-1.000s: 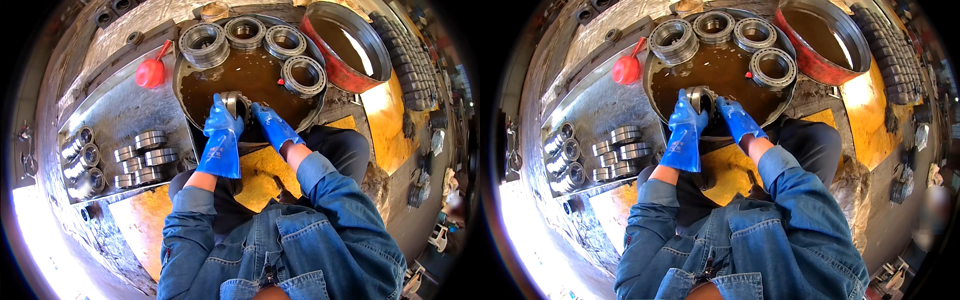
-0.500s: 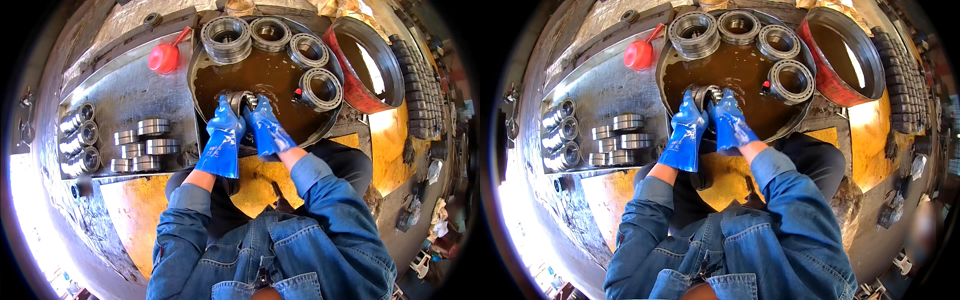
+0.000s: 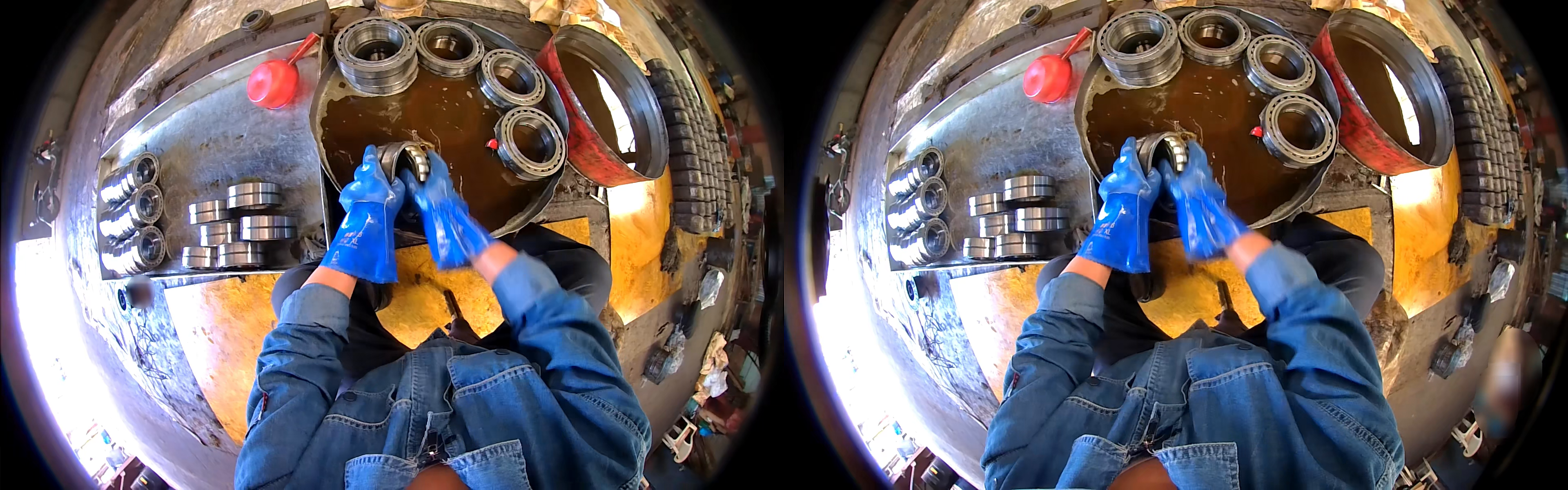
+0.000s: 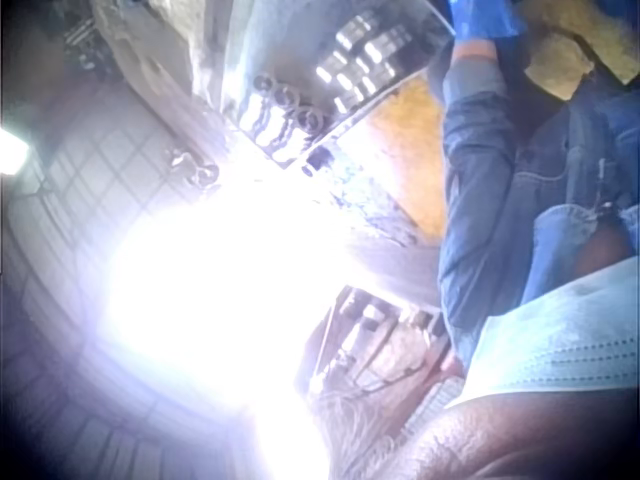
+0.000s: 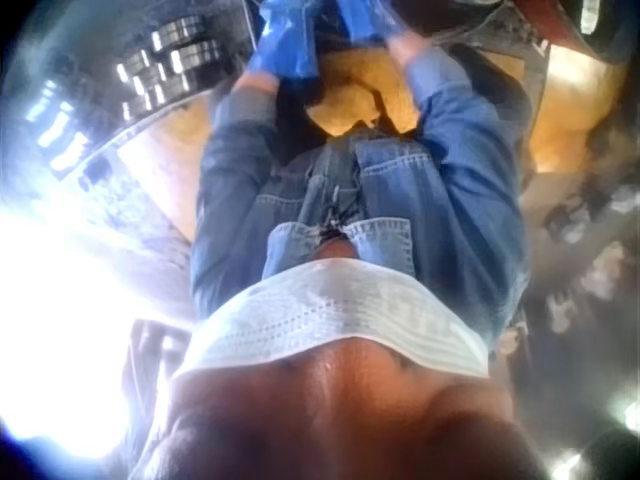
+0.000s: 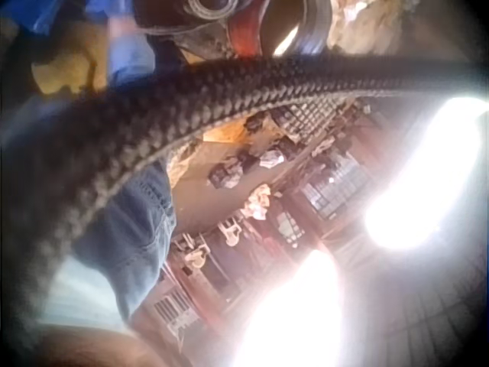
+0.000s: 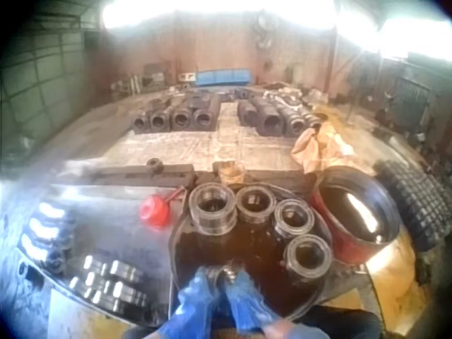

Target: The person cleans cylindrical metal bearings by hand, scrubbing them with a red brush and rinsing them in a basin of dark liquid. The person handles the bearings one at a time, rotating them to clean all surfaces before placing them on a metal tray.

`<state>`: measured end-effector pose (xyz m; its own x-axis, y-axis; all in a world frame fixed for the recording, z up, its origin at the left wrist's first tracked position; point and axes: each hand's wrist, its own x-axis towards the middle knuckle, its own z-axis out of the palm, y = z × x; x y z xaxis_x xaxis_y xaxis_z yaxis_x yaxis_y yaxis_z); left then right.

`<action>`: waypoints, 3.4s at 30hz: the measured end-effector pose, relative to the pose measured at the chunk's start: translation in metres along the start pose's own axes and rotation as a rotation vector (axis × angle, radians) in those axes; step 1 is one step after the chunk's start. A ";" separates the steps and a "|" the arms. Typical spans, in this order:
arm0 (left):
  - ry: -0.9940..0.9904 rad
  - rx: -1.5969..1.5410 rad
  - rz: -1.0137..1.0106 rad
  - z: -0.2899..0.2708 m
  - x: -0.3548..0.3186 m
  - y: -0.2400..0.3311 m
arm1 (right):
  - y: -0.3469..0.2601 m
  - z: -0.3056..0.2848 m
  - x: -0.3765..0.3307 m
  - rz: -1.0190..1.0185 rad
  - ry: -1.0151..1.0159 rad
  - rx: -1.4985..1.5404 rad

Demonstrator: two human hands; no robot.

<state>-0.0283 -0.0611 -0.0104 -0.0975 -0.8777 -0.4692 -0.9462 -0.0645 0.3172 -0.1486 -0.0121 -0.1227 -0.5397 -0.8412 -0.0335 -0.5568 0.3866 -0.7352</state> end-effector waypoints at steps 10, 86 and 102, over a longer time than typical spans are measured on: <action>0.031 -0.026 -0.013 -0.001 -0.001 -0.004 | -0.054 -0.055 0.065 0.090 -0.790 0.489; 0.104 -0.097 -0.009 0.014 0.006 -0.027 | -0.059 -0.058 -0.019 0.238 -0.463 -0.150; 0.113 -0.096 -0.003 0.014 0.002 -0.022 | -0.057 -0.061 -0.023 0.210 -0.404 -0.149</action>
<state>-0.0121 -0.0546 -0.0301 -0.0545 -0.9248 -0.3764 -0.9120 -0.1074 0.3958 -0.1428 0.0080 -0.0389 -0.3777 -0.8075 -0.4530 -0.5625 0.5888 -0.5804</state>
